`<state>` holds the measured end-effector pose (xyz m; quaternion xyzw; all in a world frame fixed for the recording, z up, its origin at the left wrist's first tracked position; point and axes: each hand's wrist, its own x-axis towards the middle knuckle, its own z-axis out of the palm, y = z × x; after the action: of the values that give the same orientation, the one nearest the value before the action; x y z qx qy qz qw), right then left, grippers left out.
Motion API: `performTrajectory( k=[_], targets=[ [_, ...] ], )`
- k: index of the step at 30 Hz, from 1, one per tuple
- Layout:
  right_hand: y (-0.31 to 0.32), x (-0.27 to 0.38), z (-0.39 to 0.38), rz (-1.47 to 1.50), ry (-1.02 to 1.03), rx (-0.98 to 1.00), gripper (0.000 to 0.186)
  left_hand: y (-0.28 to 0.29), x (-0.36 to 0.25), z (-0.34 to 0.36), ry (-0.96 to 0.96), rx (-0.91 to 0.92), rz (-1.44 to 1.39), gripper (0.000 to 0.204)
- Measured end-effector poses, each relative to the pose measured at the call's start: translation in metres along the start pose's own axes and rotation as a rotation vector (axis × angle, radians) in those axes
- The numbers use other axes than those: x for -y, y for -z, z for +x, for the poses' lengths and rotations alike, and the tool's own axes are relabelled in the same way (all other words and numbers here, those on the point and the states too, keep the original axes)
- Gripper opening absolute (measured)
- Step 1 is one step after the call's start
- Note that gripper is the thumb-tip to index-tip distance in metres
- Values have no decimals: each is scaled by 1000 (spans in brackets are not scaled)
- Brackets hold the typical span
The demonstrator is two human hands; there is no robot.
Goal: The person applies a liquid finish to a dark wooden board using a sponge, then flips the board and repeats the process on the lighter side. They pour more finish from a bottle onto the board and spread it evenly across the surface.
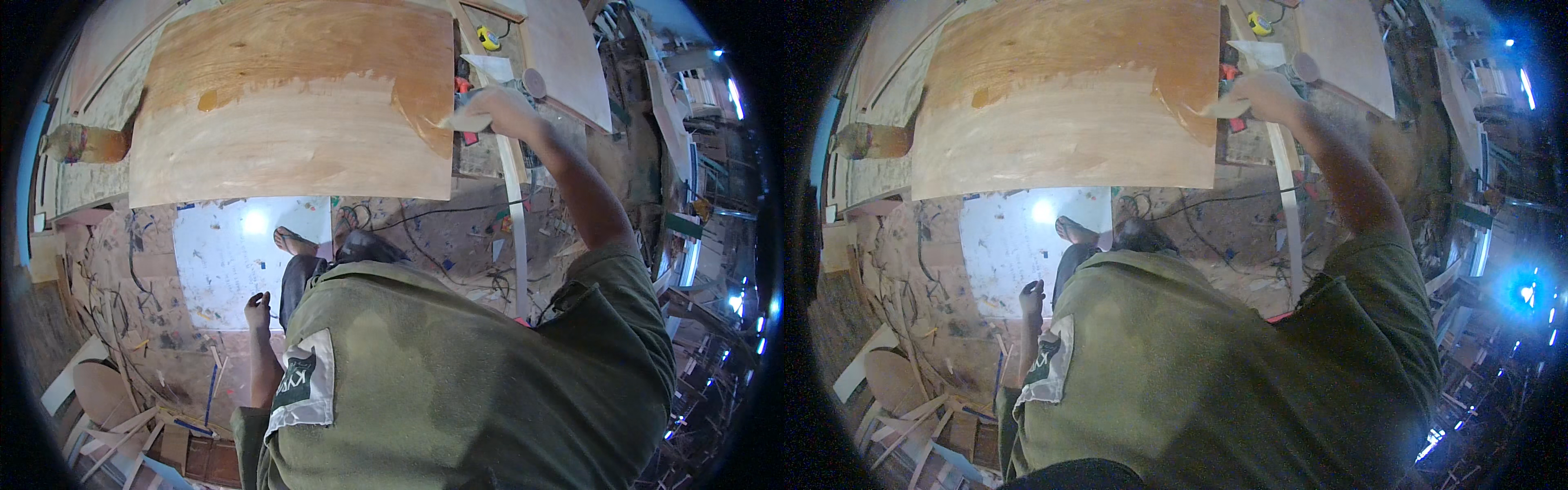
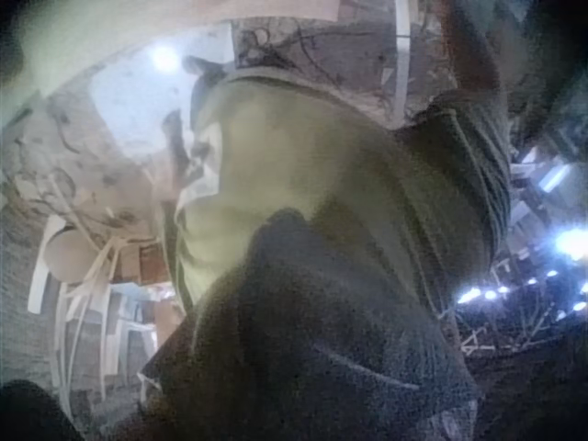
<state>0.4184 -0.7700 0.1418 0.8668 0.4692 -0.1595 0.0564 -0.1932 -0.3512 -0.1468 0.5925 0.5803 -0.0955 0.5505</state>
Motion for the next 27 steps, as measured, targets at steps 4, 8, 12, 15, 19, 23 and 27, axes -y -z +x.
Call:
performTrajectory(
  k=[4,8,12,15,19,23,27],
  targets=[
    [13,-6,-11,-33,52,75,38,-7,-3,-5,33,-7,54,44],
    [0,10,19,69,-25,-223,37,-11,-8,-6,39,50,49,45],
    [-7,46,39,49,-166,-193,38,-6,-17,3,-9,40,101,46],
    [-5,67,16,37,-185,-46,30,0,-21,6,-52,11,59,50],
    [2,100,-25,54,-264,156,35,-4,-26,9,-30,0,66,48],
    [-10,121,-71,71,-217,232,31,-14,-16,11,-11,51,-15,46],
    [10,138,-94,4,-175,521,32,-20,0,16,2,72,23,47]
  ],
)
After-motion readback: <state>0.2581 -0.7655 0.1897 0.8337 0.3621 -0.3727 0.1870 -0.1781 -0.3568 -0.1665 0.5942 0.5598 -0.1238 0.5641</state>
